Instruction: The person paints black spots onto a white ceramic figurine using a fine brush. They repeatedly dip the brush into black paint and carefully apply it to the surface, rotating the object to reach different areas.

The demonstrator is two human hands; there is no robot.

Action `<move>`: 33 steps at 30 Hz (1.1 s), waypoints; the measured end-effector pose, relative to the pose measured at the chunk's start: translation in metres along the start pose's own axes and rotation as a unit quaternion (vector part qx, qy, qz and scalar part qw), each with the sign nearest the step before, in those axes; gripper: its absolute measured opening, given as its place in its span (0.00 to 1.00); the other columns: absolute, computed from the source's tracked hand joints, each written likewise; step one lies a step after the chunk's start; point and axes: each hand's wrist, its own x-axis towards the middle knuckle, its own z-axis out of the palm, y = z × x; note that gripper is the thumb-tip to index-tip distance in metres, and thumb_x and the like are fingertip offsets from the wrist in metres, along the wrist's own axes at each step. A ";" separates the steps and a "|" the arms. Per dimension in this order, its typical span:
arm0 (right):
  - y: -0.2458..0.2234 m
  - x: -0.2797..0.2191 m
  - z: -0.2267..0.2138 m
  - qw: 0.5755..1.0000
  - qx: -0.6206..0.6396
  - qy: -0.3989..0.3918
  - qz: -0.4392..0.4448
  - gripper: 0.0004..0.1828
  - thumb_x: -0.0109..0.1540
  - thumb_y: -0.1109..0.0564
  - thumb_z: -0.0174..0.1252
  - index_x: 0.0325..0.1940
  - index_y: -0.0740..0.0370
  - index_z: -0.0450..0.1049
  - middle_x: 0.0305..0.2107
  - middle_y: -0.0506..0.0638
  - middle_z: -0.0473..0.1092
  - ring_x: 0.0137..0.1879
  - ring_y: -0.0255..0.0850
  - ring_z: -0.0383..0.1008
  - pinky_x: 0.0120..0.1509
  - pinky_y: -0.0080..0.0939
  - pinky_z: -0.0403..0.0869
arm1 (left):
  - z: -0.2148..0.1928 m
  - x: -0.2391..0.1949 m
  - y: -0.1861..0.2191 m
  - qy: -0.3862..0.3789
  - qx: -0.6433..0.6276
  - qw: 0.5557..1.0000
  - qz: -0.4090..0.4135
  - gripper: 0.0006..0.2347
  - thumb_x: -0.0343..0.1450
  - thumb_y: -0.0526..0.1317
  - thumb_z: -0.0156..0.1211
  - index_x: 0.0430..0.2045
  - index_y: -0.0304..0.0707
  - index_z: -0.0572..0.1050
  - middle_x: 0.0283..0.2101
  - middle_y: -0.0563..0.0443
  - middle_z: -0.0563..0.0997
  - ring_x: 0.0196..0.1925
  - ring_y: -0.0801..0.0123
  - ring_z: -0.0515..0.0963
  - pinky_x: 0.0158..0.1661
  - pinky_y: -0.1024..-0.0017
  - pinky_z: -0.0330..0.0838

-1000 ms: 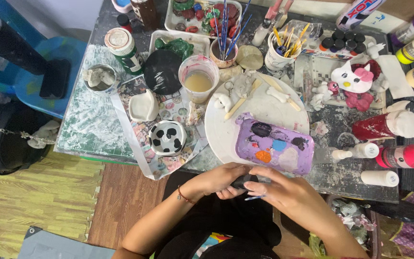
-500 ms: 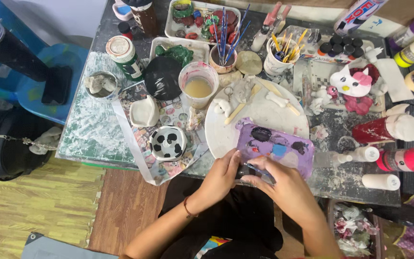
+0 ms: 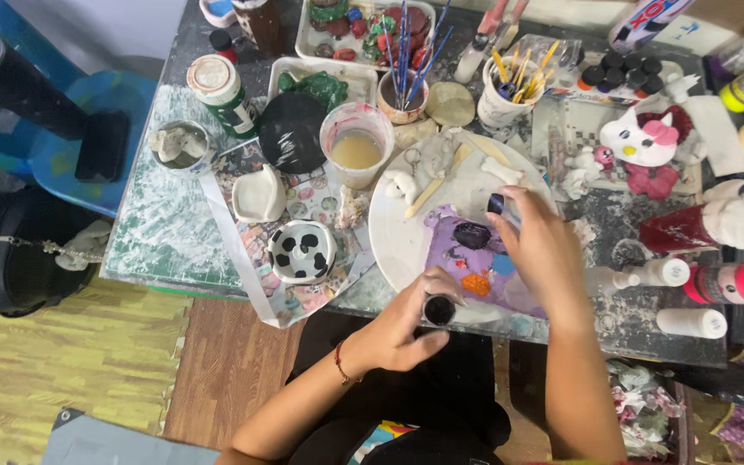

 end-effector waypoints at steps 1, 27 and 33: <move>0.002 -0.006 0.002 0.999 0.026 0.034 -0.002 0.18 0.66 0.52 0.62 0.58 0.60 0.71 0.45 0.61 0.76 0.45 0.58 0.77 0.44 0.54 0.74 | 0.000 0.001 0.001 0.005 0.013 1.000 -0.009 0.14 0.74 0.36 0.52 0.52 0.35 0.64 0.51 0.42 0.70 0.54 0.53 0.72 0.59 0.60 0.68; -0.032 -0.142 0.014 0.867 0.319 0.304 -0.232 0.26 0.75 0.47 0.40 0.43 0.76 0.67 0.22 0.63 0.70 0.22 0.46 0.73 0.24 0.43 0.73 | 0.025 0.003 -0.006 0.038 0.225 0.971 -0.075 0.16 0.68 0.32 0.60 0.49 0.34 0.68 0.54 0.38 0.68 0.52 0.44 0.78 0.47 0.58 0.76; -0.039 -0.140 0.010 0.904 0.278 0.254 -0.203 0.22 0.77 0.48 0.39 0.46 0.72 0.68 0.27 0.61 0.72 0.27 0.47 0.75 0.31 0.47 0.75 | 0.027 0.001 -0.005 0.030 0.207 0.973 -0.096 0.15 0.70 0.33 0.60 0.50 0.34 0.68 0.54 0.38 0.69 0.51 0.45 0.78 0.45 0.59 0.75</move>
